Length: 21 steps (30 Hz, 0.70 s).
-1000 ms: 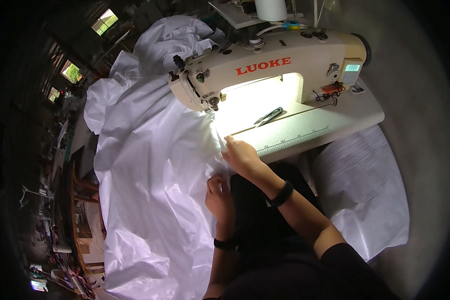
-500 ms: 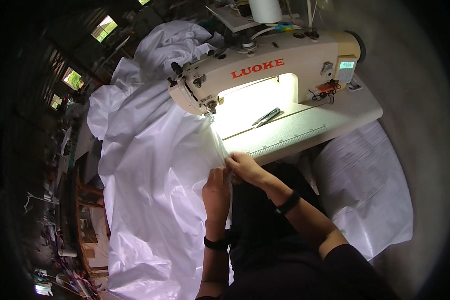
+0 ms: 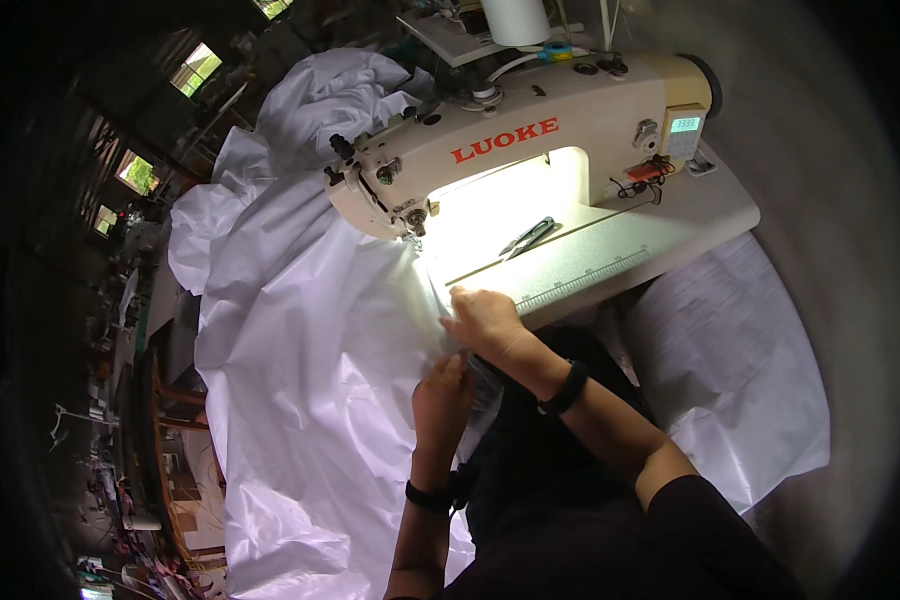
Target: The person sews a large white fabric sheet using a sewing machine, guiding the material under the needle by hand. They repeatedly fold the edges, align the fabric, and reposition the bulk of the material on the table.
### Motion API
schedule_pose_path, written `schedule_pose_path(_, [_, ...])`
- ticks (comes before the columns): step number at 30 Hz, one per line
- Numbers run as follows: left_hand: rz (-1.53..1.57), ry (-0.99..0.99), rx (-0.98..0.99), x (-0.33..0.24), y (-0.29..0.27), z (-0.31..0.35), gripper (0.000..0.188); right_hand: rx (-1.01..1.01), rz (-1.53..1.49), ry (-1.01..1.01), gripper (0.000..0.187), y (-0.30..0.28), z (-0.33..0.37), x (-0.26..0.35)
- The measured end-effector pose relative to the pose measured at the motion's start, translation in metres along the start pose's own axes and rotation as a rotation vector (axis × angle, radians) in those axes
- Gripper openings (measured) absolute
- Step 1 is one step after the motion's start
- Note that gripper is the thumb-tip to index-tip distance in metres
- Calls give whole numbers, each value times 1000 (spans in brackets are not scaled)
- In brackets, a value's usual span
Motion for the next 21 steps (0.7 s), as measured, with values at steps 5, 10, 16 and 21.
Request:
schedule_pose_path(5, [-54, 18, 89, 9, 2, 6, 23, -30, 99, -49, 19, 27, 15, 15])
schedule_pose_path(10, [-122, 19, -135, 17, -45, 9, 38, -70, 333, -125, 40, 26, 36, 26])
schedule_pose_path(16, [-332, 70, -157, 42, -31, -3, 50, -29, 338, -84, 51, 35, 20, 38])
schedule_pose_path(21, [-342, 110, -204, 47, -19, -40, 43, -31, 304, -58, 39, 43, -23, 37])
Point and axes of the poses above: each hand's wrist, its own z-axis away from the middle knuckle, its own y-axis out of the palm, x = y × z, the point moved 9 cm from there along -z, towards the middle knuckle, and after that the axes turned 10 degrees about -x, right-handed, at the moved point
